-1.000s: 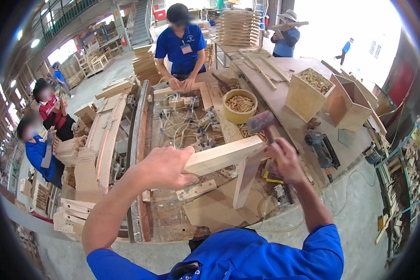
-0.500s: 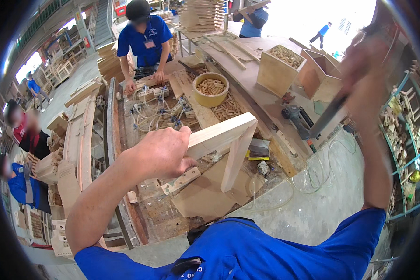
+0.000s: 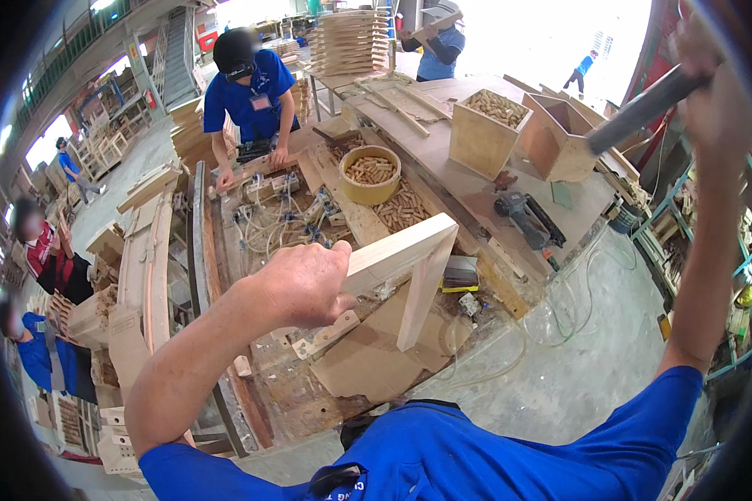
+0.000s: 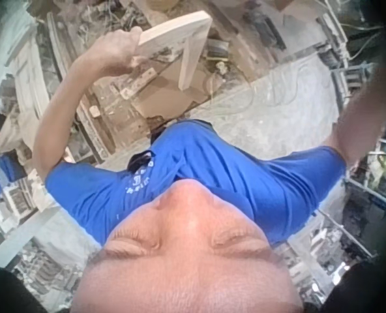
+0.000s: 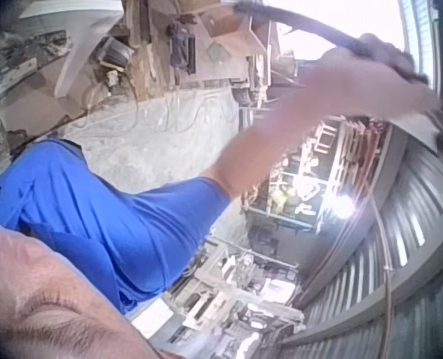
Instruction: The person assembles wooden furniture parts by hand, using a hammer to tap dowels into place and a nail gun to fasten joints. They repeatedly pick up wooden pieces, align them, and secure them before stacking the finished units.
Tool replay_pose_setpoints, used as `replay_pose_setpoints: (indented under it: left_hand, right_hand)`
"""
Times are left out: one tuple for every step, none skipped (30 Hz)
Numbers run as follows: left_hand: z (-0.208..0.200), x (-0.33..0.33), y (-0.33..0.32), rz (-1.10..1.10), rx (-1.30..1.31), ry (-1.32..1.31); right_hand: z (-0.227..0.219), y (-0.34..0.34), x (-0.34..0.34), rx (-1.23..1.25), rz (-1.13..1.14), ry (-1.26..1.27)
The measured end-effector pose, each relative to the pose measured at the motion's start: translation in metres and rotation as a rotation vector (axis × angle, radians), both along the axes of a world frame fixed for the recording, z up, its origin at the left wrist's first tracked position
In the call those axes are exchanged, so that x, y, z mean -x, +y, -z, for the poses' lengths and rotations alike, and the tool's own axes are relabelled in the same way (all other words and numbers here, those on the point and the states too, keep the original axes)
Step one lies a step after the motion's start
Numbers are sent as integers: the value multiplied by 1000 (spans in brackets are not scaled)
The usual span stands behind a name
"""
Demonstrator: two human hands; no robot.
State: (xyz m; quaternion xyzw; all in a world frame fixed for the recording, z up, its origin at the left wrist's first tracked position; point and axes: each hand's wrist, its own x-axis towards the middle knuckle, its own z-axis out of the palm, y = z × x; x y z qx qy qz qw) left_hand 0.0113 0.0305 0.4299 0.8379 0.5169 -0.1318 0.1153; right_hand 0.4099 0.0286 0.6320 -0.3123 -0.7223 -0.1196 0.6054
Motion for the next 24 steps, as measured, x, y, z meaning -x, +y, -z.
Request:
replay_pose_setpoints:
  left_hand:
    - [-2,1,-2,-19,2,14]
    - [-1,3,-3,-17,-2,9]
    - [-1,4,-6,-16,1,21]
    - [0,5,-7,-13,7,34]
    - [-1,7,-9,-13,9,43]
    - [-3,7,-13,0,33,61]
    - [-5,4,-18,19,40,57]
    - [-8,3,-20,34,49,54]
    - [-9,2,-18,31,37,33]
    - [-9,4,-16,25,36,19]
    - [-7,6,-15,22,41,16]
    - [-6,7,-13,20,30,20]
    - [-3,9,-11,24,22,18]
    - [2,10,-10,26,22,11]
    - [2,11,-10,14,28,8]
    - [0,10,-10,8,30,7]
    - [-2,9,-10,-2,35,10]
    - [-2,8,-9,8,36,18]
    - [-2,10,-9,-1,35,28]
    - [-2,9,-8,18,28,28]
    - [-1,9,-10,44,56,49]
    - [-5,11,-11,74,79,88]
    - [-7,15,-13,101,102,128]
    - [-3,16,-15,109,94,113]
  right_hand:
    - [50,24,9,48,239,42]
    - [112,36,25,124,472,-39]
    - [169,38,39,233,595,-235]
    - [199,31,54,484,537,-381]
    - [193,17,70,844,397,-405]
    - [178,7,75,1030,311,-351]
    - [164,5,56,920,315,-473]
    - [151,1,36,793,335,-568]
    - [139,-2,16,660,353,-663]
    - [109,-10,6,618,343,-494]
    - [79,-17,-2,561,314,-323]
    - [49,-24,-12,492,274,-161]
    - [39,-25,-20,486,199,-13]
    - [30,-25,-26,467,118,131]
    - [49,-13,-13,431,263,197]
    - [74,-3,4,389,415,263]
    - [105,9,21,350,564,330]
    - [137,17,34,304,720,391]
    - [177,16,39,490,700,66]
    - [213,8,42,606,650,-264]
    - [219,-1,45,878,515,-532]
    - [216,-9,57,1129,327,-770]
    - [194,-10,54,1337,297,-555]
    - [172,-18,38,1146,268,-619]
